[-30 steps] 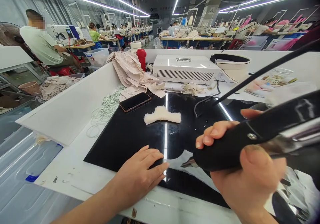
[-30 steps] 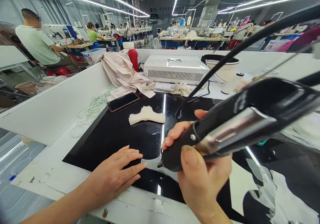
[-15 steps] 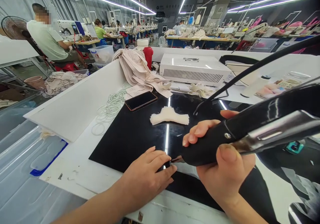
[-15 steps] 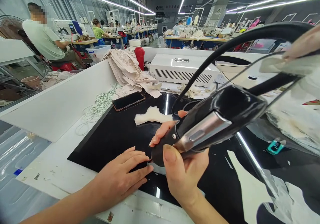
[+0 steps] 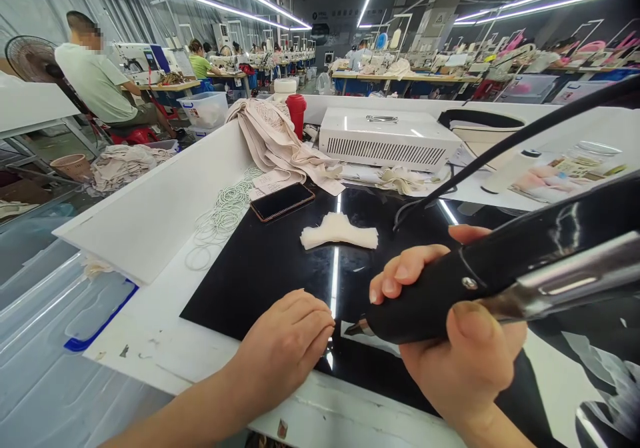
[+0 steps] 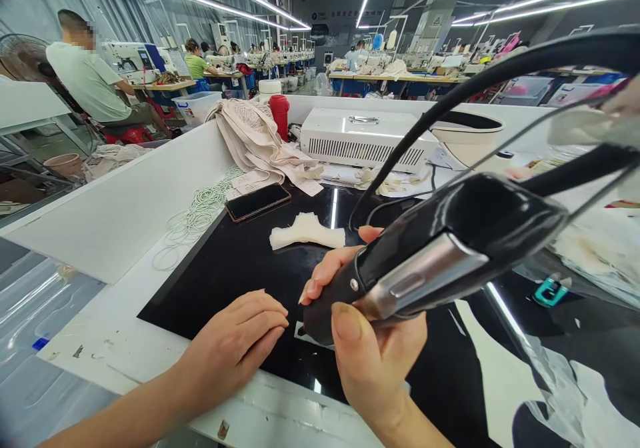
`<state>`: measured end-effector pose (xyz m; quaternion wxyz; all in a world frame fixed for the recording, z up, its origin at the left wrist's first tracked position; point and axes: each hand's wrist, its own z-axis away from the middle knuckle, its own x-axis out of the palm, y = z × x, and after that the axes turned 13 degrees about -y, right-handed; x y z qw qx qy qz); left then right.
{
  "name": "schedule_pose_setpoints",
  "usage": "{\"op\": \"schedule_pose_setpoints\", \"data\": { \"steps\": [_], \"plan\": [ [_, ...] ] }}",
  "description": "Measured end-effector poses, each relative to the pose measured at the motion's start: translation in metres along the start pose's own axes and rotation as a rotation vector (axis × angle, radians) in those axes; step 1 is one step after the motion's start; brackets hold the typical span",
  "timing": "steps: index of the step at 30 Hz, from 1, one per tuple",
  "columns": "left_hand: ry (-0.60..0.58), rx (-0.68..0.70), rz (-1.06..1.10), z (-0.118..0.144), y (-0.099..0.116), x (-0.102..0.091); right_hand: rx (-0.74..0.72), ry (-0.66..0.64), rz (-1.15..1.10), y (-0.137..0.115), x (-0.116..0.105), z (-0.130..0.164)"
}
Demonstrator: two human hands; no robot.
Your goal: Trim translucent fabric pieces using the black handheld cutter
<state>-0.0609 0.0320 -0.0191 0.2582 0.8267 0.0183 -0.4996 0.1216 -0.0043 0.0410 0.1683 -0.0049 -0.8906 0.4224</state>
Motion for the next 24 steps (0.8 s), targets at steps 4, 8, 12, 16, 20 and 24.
{"op": "schedule_pose_setpoints", "data": {
  "steps": [4, 8, 12, 16, 20, 24],
  "plan": [
    [-0.01, 0.011, -0.003, 0.0, -0.001, 0.003, 0.007, -0.026, -0.017, 0.003, 0.001, 0.004],
    [-0.033, 0.012, -0.04, 0.001, -0.002, 0.003, 0.015, -0.033, 0.004, 0.005, 0.002, 0.004],
    [-0.079, 0.038, -0.137, 0.004, -0.004, 0.003, 0.019, -0.055, 0.036, 0.0, -0.004, 0.001],
    [-0.104, 0.072, -0.152, 0.007, -0.001, 0.002, 0.011, -0.017, 0.161, -0.015, -0.018, -0.006],
    [-0.151, 0.127, -0.058, 0.002, 0.005, -0.001, 0.023, 0.033, 0.238, -0.028, -0.031, -0.012],
    [-0.237, 0.185, 0.017, -0.018, -0.003, -0.005, 0.005, 0.104, 0.198, -0.029, -0.037, -0.012]
  ]
}}
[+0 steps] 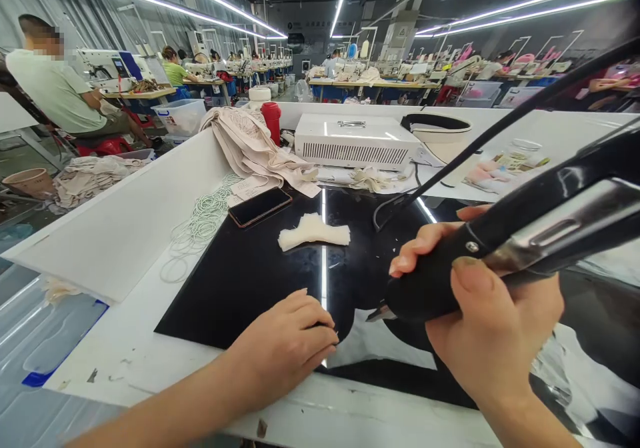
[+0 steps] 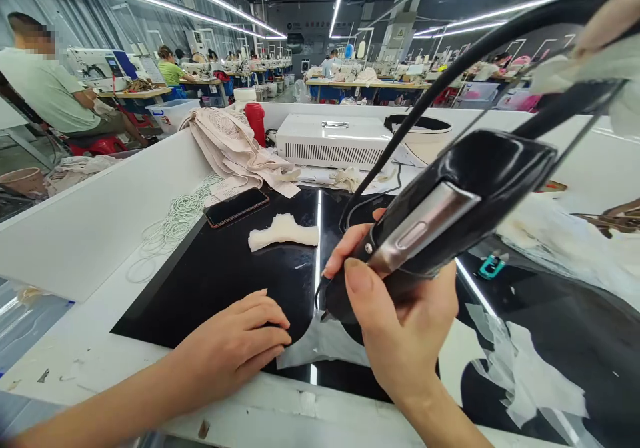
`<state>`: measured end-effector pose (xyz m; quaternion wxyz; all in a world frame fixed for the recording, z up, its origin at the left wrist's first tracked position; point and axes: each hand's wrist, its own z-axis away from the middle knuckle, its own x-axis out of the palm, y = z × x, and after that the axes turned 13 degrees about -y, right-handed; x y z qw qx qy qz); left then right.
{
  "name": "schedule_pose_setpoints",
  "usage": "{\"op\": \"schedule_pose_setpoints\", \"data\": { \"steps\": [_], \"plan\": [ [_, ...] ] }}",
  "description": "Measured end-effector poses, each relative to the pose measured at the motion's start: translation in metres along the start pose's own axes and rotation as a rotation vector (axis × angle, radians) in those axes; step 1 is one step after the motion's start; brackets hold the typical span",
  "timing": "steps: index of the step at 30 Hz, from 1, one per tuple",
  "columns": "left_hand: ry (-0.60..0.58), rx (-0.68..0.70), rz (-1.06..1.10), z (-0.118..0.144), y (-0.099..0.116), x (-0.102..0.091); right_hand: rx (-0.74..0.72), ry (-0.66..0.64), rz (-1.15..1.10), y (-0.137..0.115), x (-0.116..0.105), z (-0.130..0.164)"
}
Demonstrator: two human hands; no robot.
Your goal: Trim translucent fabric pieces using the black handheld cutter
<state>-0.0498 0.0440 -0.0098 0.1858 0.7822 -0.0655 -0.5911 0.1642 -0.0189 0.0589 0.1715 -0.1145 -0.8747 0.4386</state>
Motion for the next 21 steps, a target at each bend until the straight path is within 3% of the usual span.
{"op": "schedule_pose_setpoints", "data": {
  "steps": [6, 12, 16, 21],
  "plan": [
    [-0.206, 0.115, 0.173, -0.031, -0.027, -0.013, -0.058, 0.005, -0.031, 0.004, -0.002, 0.005],
    [-0.414, 0.075, 0.321, -0.042, -0.035, -0.015, -0.072, -0.025, -0.083, 0.01, -0.002, 0.008],
    [-0.479, 0.049, 0.385, -0.046, -0.037, -0.017, -0.081, -0.061, -0.126, 0.014, -0.001, 0.011],
    [-0.478, 0.043, 0.421, -0.047, -0.037, -0.015, -0.083, -0.068, -0.139, 0.018, -0.001, 0.014]
  ]
}}
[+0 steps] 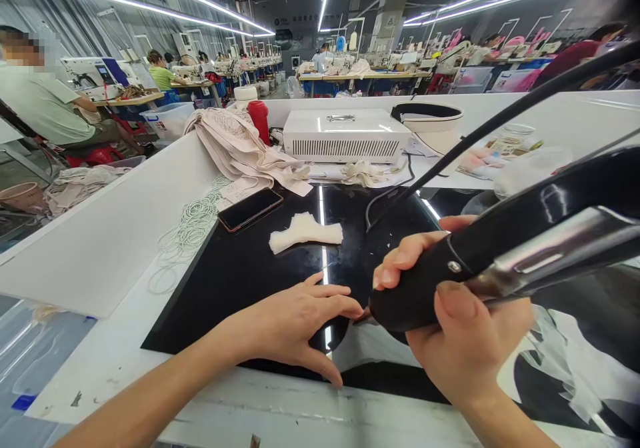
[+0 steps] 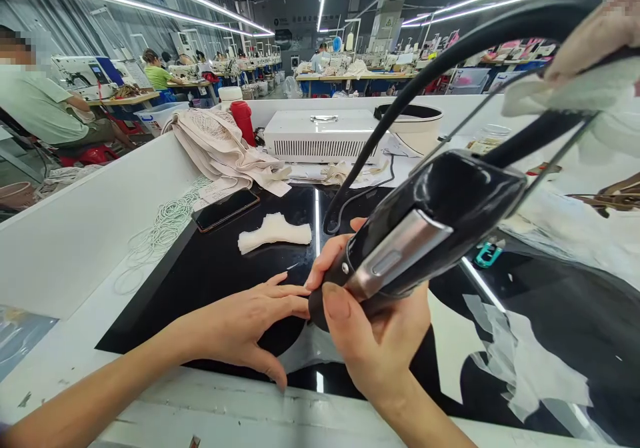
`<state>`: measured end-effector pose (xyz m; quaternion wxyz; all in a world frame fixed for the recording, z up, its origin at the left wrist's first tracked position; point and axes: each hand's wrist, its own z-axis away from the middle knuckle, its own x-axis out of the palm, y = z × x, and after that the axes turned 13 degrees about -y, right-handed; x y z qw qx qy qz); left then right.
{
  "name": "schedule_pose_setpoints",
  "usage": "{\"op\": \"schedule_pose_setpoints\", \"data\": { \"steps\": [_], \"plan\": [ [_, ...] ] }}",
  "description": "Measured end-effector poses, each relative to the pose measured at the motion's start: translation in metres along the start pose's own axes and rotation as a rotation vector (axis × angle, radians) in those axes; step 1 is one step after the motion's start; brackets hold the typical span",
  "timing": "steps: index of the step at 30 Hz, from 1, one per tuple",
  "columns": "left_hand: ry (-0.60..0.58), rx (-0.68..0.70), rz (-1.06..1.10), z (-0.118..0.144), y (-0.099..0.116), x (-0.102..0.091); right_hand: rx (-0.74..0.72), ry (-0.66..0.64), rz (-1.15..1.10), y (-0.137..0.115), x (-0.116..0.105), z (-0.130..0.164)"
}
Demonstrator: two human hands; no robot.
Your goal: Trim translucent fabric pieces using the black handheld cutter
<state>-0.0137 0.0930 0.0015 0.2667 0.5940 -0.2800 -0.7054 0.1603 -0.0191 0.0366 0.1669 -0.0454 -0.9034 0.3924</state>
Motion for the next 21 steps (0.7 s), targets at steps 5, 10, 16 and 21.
{"op": "schedule_pose_setpoints", "data": {
  "steps": [5, 10, 16, 21],
  "plan": [
    [0.031, 0.02, 0.0, -0.0015, -0.0025, 0.0032, 0.022, 0.025, -0.002, 0.0023, -0.0006, 0.0015],
    [0.055, 0.048, -0.039, -0.0031, -0.0043, 0.006, 0.027, 0.0, 0.026, 0.0036, -0.0006, 0.0034],
    [0.088, 0.078, -0.057, -0.0037, -0.0058, 0.0079, 0.052, 0.004, 0.032, 0.0002, 0.0008, 0.0064],
    [0.062, 0.043, -0.067, -0.0036, -0.0064, 0.0097, 0.032, -0.037, -0.028, -0.0053, 0.0059, 0.0097]
  ]
}}
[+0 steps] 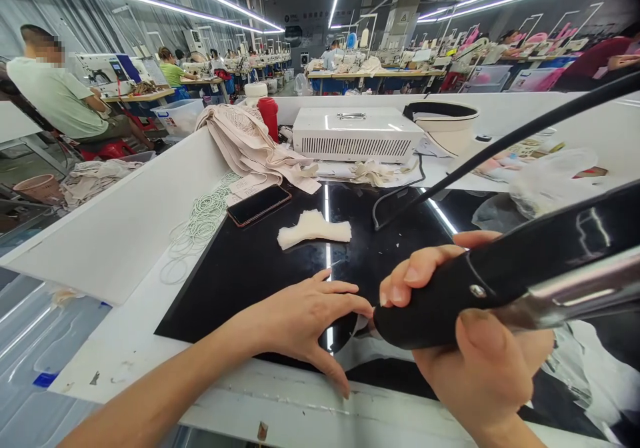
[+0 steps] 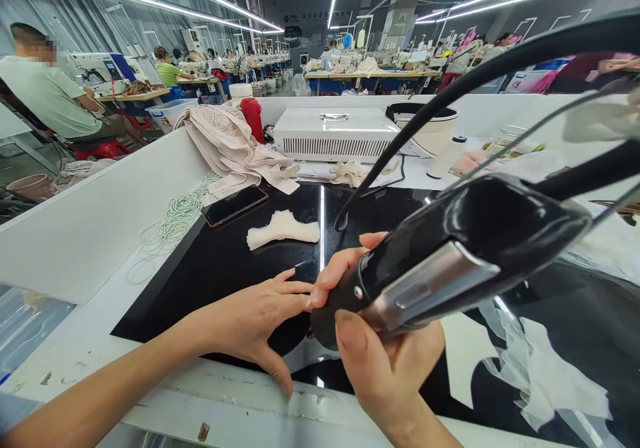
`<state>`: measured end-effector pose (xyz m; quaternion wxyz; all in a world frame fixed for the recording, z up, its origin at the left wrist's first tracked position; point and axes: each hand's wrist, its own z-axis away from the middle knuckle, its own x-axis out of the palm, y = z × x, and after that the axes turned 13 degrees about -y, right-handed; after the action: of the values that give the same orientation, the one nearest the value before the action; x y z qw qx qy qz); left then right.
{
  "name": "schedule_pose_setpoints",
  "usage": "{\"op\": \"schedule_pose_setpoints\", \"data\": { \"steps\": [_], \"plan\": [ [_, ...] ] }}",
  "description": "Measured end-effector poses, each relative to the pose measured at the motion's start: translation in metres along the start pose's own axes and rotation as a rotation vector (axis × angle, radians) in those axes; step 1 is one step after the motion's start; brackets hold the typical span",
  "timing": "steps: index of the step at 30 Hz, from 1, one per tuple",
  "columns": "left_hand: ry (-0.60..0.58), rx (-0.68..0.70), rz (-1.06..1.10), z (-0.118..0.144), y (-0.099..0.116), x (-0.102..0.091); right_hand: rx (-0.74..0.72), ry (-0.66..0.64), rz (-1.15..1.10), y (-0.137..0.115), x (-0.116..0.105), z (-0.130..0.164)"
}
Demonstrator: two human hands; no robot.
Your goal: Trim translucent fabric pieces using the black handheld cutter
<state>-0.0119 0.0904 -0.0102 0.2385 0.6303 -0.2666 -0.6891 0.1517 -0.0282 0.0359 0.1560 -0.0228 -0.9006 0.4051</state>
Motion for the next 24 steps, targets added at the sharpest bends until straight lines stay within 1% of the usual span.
{"op": "schedule_pose_setpoints", "data": {
  "steps": [3, 7, 9, 12, 16, 18, 21, 24],
  "plan": [
    [-0.005, -0.005, -0.001, 0.0, -0.002, 0.003, 0.009, -0.013, -0.007, 0.001, 0.002, 0.001],
    [-0.007, -0.005, 0.022, -0.001, -0.002, 0.002, 0.034, 0.003, -0.001, 0.001, 0.005, 0.003],
    [-0.03, -0.013, 0.032, -0.001, -0.001, 0.0, 0.035, 0.002, -0.007, -0.001, 0.009, 0.004],
    [-0.069, -0.033, 0.031, -0.002, 0.001, -0.004, 0.025, -0.034, 0.005, -0.006, 0.016, 0.006],
    [-0.101, -0.056, 0.01, -0.003, 0.001, -0.004, 0.038, -0.056, 0.01, -0.006, 0.023, 0.007],
    [-0.085, -0.051, -0.008, -0.003, 0.0, -0.002, 0.055, -0.053, 0.004, -0.004, 0.022, 0.007],
    [-0.018, -0.002, -0.037, -0.001, -0.001, 0.0, 0.044, -0.039, -0.01, -0.003, 0.017, 0.005],
    [0.039, 0.069, -0.082, 0.003, -0.002, -0.002, 0.018, 0.022, -0.003, -0.006, 0.008, -0.001]
  ]
}}
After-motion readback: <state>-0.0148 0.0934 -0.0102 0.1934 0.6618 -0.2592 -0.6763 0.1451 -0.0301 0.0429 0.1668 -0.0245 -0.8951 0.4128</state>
